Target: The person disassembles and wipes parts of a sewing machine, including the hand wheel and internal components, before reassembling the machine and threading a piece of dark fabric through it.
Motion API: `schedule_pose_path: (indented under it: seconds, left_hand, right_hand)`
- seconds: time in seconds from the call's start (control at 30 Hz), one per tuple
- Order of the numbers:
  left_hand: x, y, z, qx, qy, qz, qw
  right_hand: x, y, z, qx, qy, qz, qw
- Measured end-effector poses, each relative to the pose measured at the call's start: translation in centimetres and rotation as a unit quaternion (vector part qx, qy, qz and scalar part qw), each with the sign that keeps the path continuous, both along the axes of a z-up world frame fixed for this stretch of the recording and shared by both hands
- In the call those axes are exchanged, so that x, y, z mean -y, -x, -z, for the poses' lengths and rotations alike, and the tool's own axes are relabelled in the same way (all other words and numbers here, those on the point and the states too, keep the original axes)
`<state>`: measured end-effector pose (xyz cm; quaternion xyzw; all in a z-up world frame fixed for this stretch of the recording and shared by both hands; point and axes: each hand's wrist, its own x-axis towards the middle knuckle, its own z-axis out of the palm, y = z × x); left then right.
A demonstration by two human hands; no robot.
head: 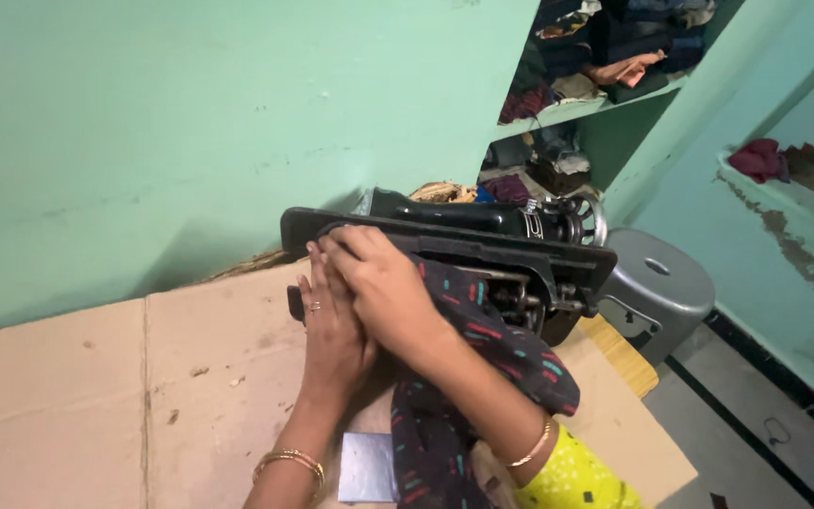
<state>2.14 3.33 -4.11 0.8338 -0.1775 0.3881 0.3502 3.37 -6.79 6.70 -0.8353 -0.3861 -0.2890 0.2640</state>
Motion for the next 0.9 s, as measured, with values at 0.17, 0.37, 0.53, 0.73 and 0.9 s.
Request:
schedule_pose_path:
  seconds: [0.17,0.37,0.53,0.73,0.9]
  left_hand:
    - [0.3,0.1,0.9,0.001,0.001,-0.016,1.000]
    - [0.3,0.2,0.9,-0.001,0.007,-0.004,1.000]
    - [0.2,-0.2,0.6,0.007,0.009,0.008,1.000]
    - [0.0,0.1,0.7,-0.007,-0.017,-0.012,1.000]
    - [-0.3,0.4,1.1,0.002,-0.023,-0.012,1.000]
  right_hand:
    - [3.8,1.6,0.3,0.026,0.040,0.080,0.996]
    - [4.1,2.2,0.2,0.096,0.080,0.135,0.983]
    - [0.7,0.4,0.5,0.027,0.035,0.046,0.998]
    - [4.0,0.7,0.4,0.053,0.055,0.030,0.997]
    - [6.9,2.8,0.3,0.108,0.083,0.124,0.983]
